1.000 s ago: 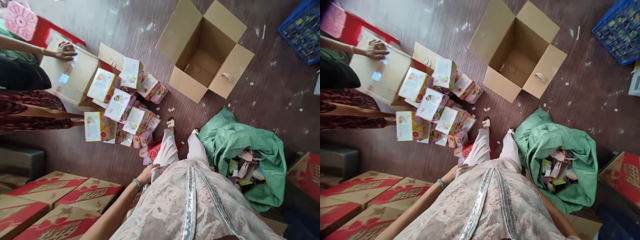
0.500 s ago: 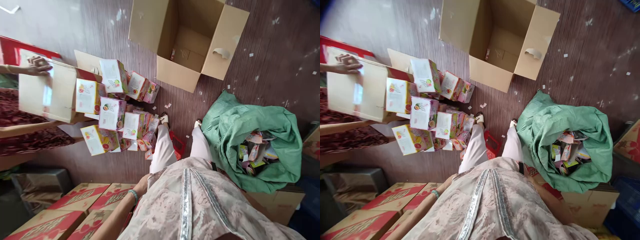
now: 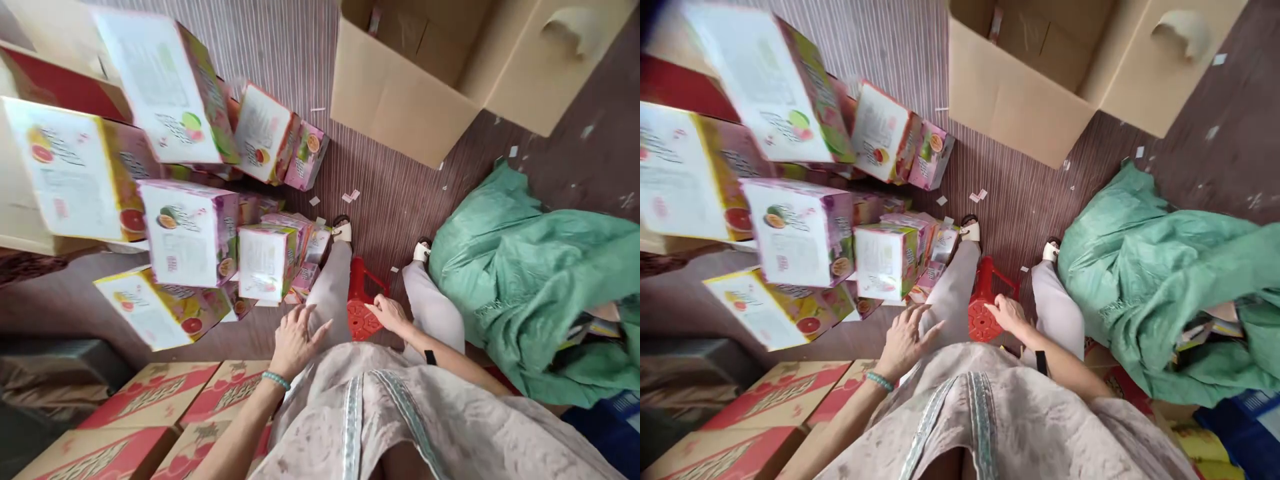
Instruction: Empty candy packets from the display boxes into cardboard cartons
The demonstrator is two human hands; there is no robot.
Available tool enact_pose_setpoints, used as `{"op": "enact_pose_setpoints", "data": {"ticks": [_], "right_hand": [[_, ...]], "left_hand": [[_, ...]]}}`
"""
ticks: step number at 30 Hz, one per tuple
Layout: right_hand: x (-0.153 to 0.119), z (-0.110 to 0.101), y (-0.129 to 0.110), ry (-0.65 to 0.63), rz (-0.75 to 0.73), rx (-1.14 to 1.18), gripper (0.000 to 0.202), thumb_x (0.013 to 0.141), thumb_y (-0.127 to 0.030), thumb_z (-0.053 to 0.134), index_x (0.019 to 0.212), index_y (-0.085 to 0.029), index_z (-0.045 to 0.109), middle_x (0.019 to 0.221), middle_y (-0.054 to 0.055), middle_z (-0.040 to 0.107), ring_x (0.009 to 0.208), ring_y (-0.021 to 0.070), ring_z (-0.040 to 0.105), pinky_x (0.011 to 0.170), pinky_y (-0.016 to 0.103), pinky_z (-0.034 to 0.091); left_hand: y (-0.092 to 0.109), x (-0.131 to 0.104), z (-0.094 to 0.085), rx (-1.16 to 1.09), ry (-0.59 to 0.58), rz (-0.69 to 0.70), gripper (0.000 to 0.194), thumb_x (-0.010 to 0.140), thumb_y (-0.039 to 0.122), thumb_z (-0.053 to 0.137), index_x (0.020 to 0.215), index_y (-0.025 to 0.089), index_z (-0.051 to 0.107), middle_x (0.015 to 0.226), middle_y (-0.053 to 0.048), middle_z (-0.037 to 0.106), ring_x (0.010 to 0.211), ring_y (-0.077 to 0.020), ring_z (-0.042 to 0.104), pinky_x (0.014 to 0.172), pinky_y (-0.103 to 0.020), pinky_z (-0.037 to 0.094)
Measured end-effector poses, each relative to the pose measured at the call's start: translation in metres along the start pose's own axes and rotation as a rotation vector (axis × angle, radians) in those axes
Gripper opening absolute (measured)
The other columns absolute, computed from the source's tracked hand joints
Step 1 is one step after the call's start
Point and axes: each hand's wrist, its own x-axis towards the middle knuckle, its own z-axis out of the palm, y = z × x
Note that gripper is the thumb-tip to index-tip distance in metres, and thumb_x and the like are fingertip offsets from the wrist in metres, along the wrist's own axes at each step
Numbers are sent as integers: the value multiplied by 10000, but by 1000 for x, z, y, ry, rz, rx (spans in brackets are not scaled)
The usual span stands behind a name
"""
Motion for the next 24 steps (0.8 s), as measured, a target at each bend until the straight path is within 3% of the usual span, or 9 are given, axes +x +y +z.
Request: {"op": "enact_pose_setpoints", "data": {"ticks": [2,4,6,8,10,12,17,21,24], "right_hand": [[58,20,5,-59,5,-26,488,1012,-477,715,1338,-120,652,1249,184,737,1228,268,685,1097,391,500],[107,45,16,-120,11,-47,770,885,-433,849,1499,-81,546,1421,258,652,1362,312,612,1144,399,443],[140,74,29,-190,7,-53,916,820,-379,881,1559,-28,469,1463,289,612,1384,312,594,1116,382,439],[158,100,42,-263,-16,-41,881,831,-352,846,1533,26,471,1361,266,677,1278,268,666,987,316,482],[167,118,54,-328,-51,-23,824,852,-346,810,1491,66,494,1153,210,759,1087,230,743,828,272,492],[171,127,67,-359,-82,-16,833,872,-356,782,1505,86,471,1025,189,776,997,229,765,775,272,487],[177,127,96,-362,-137,-24,973,883,-472,762,1613,46,381,1108,273,757,1114,333,753,880,364,524],[175,135,94,-332,-216,14,928,889,-532,759,1605,-30,450,963,184,780,1010,362,771,897,420,556],[177,148,82,-191,-280,53,661,955,-534,739,1459,-128,604,1024,114,763,948,284,762,871,405,603]], "left_hand": [[-2,27,20,86,38,-50,715,926,608,559,1498,179,578,1579,-239,517,1384,-433,546,1114,-627,472],[-8,45,38,116,57,-52,772,943,612,556,1550,135,538,1572,-266,510,1388,-439,543,1137,-621,462],[-16,52,50,127,125,-14,748,966,612,530,1536,128,554,1516,-252,560,1376,-417,556,1161,-579,459],[-22,51,53,152,205,-4,683,992,600,499,1522,175,570,1480,-212,591,1361,-396,570,1170,-559,461],[-22,47,50,184,259,-2,643,1014,581,478,1537,215,551,1481,-191,586,1370,-391,568,1166,-558,471],[-19,46,46,218,305,29,640,1027,562,479,1580,241,503,1498,-188,569,1394,-398,555,1171,-575,467],[-10,54,42,260,446,82,724,1024,498,548,1702,347,342,1658,-138,451,1451,-435,512,1205,-656,425],[-8,64,52,230,584,135,800,988,510,568,1720,480,249,1781,9,294,1512,-476,443,1233,-727,368],[-14,68,72,175,746,199,814,962,525,560,1710,530,237,1795,81,244,1530,-486,418,1237,-753,345]]}}
